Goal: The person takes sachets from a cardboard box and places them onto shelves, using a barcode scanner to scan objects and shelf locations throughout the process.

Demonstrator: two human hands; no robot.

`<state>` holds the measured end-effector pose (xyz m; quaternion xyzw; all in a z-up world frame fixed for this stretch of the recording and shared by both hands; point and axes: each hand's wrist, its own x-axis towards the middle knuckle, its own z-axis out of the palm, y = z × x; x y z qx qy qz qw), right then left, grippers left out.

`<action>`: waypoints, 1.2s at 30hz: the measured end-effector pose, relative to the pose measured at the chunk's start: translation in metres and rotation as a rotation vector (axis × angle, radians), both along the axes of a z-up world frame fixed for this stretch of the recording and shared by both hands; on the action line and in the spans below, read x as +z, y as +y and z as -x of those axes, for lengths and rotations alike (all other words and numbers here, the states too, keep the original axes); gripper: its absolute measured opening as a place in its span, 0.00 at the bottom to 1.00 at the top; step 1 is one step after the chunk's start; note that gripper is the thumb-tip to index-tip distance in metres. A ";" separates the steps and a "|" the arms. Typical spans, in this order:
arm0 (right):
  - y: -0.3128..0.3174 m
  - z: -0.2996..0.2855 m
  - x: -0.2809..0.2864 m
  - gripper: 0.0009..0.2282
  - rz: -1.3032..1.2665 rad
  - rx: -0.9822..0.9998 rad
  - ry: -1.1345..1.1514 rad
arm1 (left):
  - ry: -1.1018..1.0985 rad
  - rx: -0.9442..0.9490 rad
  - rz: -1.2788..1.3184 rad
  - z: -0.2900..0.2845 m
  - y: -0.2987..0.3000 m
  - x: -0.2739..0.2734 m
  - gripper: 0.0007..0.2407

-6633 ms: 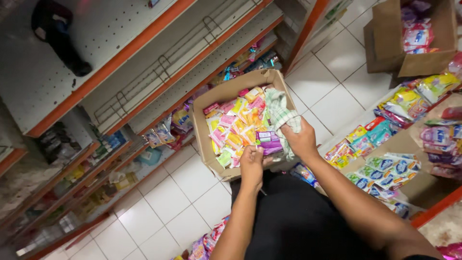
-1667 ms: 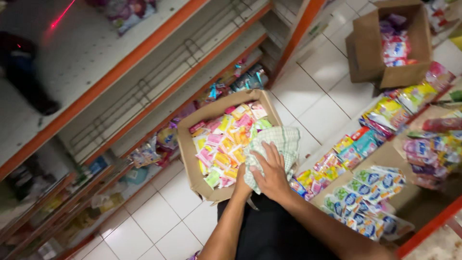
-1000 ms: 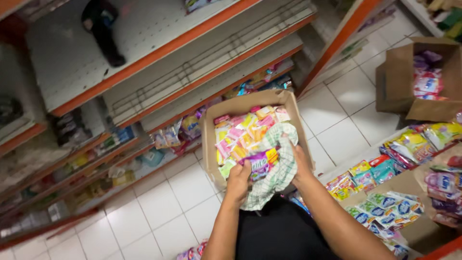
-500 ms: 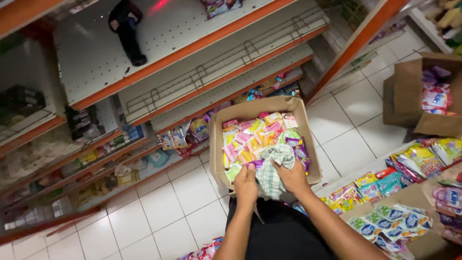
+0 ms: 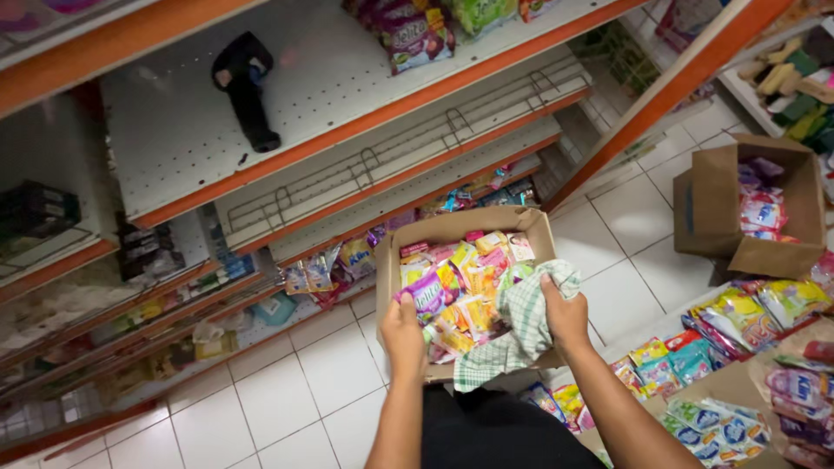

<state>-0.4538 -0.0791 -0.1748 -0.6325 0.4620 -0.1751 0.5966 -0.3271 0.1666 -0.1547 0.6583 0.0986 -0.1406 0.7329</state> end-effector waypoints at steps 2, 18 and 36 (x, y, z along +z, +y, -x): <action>0.000 0.004 -0.026 0.18 -0.039 0.166 -0.071 | 0.067 0.001 0.135 -0.012 0.002 0.011 0.12; 0.057 0.005 -0.084 0.10 0.039 0.865 0.183 | -0.528 -0.163 0.036 -0.249 -0.132 0.139 0.12; 0.014 -0.265 0.185 0.16 0.977 0.287 -0.217 | -0.938 0.064 -0.298 -0.322 -0.185 0.130 0.03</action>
